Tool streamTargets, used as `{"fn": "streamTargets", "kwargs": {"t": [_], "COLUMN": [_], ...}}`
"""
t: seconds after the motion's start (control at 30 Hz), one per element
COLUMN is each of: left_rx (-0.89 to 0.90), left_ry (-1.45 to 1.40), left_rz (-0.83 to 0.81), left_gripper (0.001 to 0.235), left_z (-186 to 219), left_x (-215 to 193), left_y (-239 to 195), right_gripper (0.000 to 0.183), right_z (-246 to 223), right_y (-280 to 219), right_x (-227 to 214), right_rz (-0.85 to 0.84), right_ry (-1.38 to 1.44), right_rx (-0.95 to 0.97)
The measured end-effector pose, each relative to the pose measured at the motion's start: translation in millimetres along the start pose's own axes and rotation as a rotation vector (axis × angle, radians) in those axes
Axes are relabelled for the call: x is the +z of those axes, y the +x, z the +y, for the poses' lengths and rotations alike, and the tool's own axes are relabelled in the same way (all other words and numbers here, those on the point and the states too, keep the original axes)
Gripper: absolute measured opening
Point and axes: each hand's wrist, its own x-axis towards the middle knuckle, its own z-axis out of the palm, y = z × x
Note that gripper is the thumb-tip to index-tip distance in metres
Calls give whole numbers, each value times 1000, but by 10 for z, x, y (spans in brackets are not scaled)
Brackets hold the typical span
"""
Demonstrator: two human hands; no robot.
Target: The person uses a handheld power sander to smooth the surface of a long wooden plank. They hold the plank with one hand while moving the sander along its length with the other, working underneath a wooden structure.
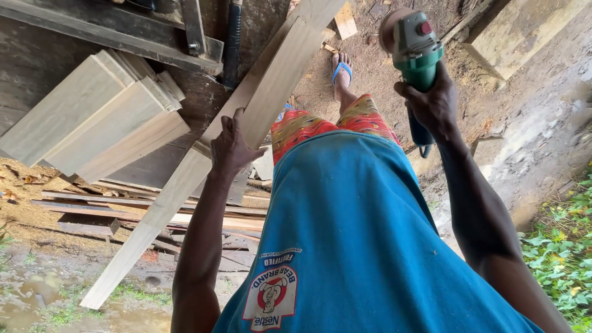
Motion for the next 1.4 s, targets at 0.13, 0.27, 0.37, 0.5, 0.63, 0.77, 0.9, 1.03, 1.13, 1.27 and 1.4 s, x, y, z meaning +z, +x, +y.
{"fn": "streamTargets", "kwargs": {"t": [0.13, 0.27, 0.37, 0.5, 0.63, 0.77, 0.9, 1.03, 1.13, 1.27, 1.4], "left_rx": [-21, -43, 7, 52, -27, 30, 100, 41, -38, -117, -206], "left_ry": [-269, -532, -858, -1006, -633, -340, -228, -206, -93, -1, -56], "left_rz": [14, -70, -246, -284, -72, 148, 304, 322, 564, 662, 457], "left_gripper": [108, 108, 108, 90, 59, 65, 71, 60, 42, 60, 63], "left_z": [-22, -23, -286, -511, -434, -370, -239, -314, -355, -406, -468], "left_x": [-186, -519, -281, 176, 334, 242, 21, 246, 509, 747, 890], "left_y": [-26, -89, 12, 79, 158, 163, 243, 331, 329, 518, 583], "right_gripper": [50, 49, 52, 51, 50, 59, 60, 66, 57, 64, 68], "right_z": [337, 251, 185, -37, -314, -654, -677, -863, -746, -714, -919], "right_y": [5, -60, -102, -125, -216, -377, -354, -319, -282, -233, -293], "right_x": [171, 251, 294, 355, 447, 564, 789, 1040, 1283, 1536, 1674], "right_rz": [37, -19, -41, -56, -62, -100, -192, -221, -302, -287, -360], "right_ry": [191, 187, 184, 166, 145, -3, -174, -340, -278, -445, -450], "right_rx": [1, 3, -14, -41, -96, -119, -159, -170, -303, -436, -463]}}
